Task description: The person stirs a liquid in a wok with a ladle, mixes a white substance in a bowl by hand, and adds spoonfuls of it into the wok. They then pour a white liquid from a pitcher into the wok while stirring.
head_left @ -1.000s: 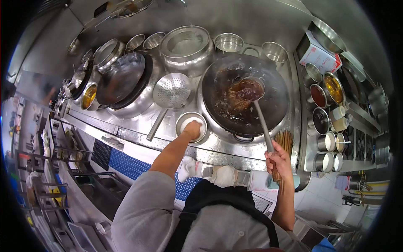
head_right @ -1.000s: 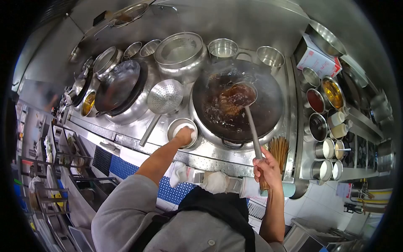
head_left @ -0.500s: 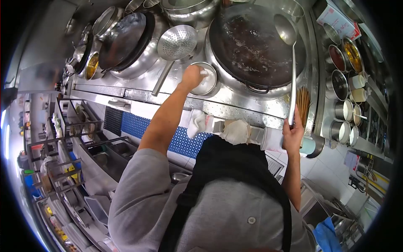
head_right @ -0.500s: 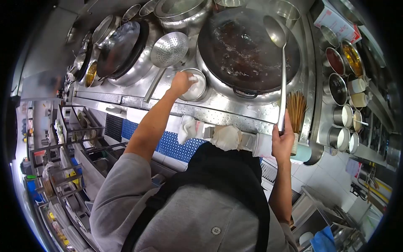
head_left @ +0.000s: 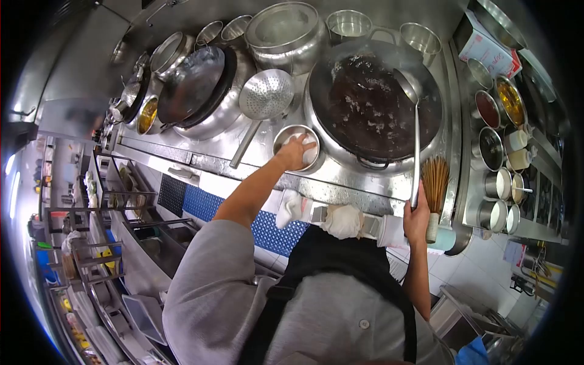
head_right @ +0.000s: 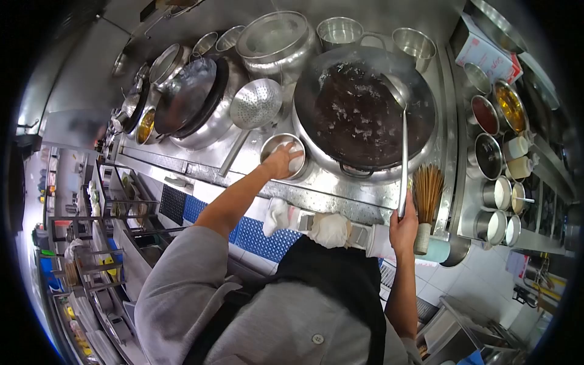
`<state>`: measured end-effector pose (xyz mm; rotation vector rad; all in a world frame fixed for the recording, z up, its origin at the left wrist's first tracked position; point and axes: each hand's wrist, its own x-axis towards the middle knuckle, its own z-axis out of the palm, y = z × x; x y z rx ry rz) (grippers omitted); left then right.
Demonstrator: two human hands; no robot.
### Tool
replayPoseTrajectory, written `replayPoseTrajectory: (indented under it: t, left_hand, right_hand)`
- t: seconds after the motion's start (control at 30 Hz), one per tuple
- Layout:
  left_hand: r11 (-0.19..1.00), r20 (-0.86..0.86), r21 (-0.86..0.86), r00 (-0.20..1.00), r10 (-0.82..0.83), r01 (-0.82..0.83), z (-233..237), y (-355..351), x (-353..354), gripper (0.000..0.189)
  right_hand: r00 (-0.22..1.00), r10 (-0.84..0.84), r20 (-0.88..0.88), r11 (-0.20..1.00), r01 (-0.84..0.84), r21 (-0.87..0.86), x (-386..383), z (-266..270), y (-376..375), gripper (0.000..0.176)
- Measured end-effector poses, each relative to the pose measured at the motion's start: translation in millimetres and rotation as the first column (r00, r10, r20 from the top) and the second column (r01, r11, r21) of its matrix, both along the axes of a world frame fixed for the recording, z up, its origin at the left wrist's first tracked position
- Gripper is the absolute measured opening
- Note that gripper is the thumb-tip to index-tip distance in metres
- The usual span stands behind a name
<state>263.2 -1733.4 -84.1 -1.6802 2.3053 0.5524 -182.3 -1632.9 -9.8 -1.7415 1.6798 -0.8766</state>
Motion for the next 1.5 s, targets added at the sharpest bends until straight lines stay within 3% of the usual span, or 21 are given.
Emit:
replayPoseTrajectory:
  t: [0.23,0.33,0.63,0.83,0.9,0.97,1.07,1.17,1.23,1.27,1.3,1.33,1.4,1.43,1.47,1.5]
  left_hand:
    - [0.998,0.071,0.033,0.996,0.060,-0.062,11.5,-0.2,-11.0,0.066]
    - [0.996,0.089,0.040,0.993,0.073,-0.077,6.4,-2.2,-10.0,0.067]
    - [0.987,0.132,-0.033,0.978,0.162,-0.159,4.7,-2.2,-32.7,0.062]
    - [0.976,-0.024,-0.041,0.976,0.215,-0.216,-50.1,-19.8,-21.3,0.050]
    - [0.962,-0.154,-0.104,0.959,0.236,-0.254,-34.3,-18.1,-19.8,0.043]
    - [0.956,-0.066,0.064,0.955,0.291,-0.287,-10.8,-19.2,-18.6,0.043]
    - [0.947,-0.345,0.161,0.883,0.318,-0.278,1.0,-9.6,-4.5,0.049]
    - [0.918,-0.276,0.068,0.877,0.393,-0.390,-10.1,0.5,-4.3,0.065]
    - [0.921,-0.059,-0.010,0.920,0.389,-0.390,-9.1,7.2,-8.7,0.072]
    - [0.928,0.041,-0.051,0.928,0.371,-0.369,-7.3,1.2,-19.4,0.076]
    - [0.880,0.008,-0.038,0.880,0.475,-0.474,-60.0,-8.0,-4.3,0.081]
    - [0.843,-0.005,-0.063,0.845,0.535,-0.534,-26.1,0.4,-23.2,0.079]
    - [0.775,-0.053,-0.111,0.782,0.621,-0.622,-36.6,2.9,-32.8,0.083]
    - [0.791,-0.082,-0.229,0.821,0.565,-0.568,-54.6,3.7,-25.8,0.066]
    - [0.779,-0.049,-0.172,0.795,0.605,-0.603,-55.5,-0.4,-29.6,0.071]
    - [0.758,-0.005,-0.122,0.764,0.645,-0.641,-55.9,-3.9,-31.4,0.076]
  right_hand:
    - [0.999,-0.042,-0.020,0.997,0.043,0.059,8.6,7.5,0.4,0.067]
    - [0.999,-0.022,-0.037,1.000,0.021,-0.021,6.0,1.9,1.2,0.067]
    - [0.999,-0.031,-0.035,0.999,0.031,-0.016,9.7,5.3,1.8,0.069]
    - [0.997,-0.055,-0.062,0.998,0.056,0.009,12.1,4.0,1.7,0.069]
    - [0.995,-0.038,-0.092,0.998,0.033,-0.047,11.5,-1.4,2.3,0.069]
    - [0.997,-0.032,-0.077,0.998,0.028,-0.049,10.0,-4.6,1.7,0.069]
    - [0.998,-0.043,-0.054,0.999,0.043,0.001,9.3,-2.2,4.7,0.066]
    - [0.998,-0.048,-0.035,0.999,0.049,0.011,8.5,-4.9,3.4,0.064]
    - [0.999,-0.052,0.006,0.998,0.052,0.042,9.3,2.1,3.0,0.063]
    - [1.000,-0.006,-0.007,0.992,0.005,-0.124,5.8,-9.2,2.6,0.063]
    - [0.998,-0.024,-0.058,0.991,0.016,-0.132,1.5,-19.3,3.7,0.063]
    - [0.999,-0.052,0.001,0.998,0.052,-0.042,0.5,-18.9,4.1,0.066]
    - [0.996,-0.089,0.014,0.986,0.086,0.142,-3.1,-16.5,5.2,0.073]
    - [0.997,-0.066,-0.029,0.995,0.068,0.074,-6.1,-19.6,6.1,0.074]
    - [0.996,-0.066,-0.060,0.998,0.065,-0.007,-8.5,-27.4,7.3,0.074]
    - [0.997,-0.077,0.001,0.991,0.076,0.112,-6.4,-11.6,5.9,0.073]
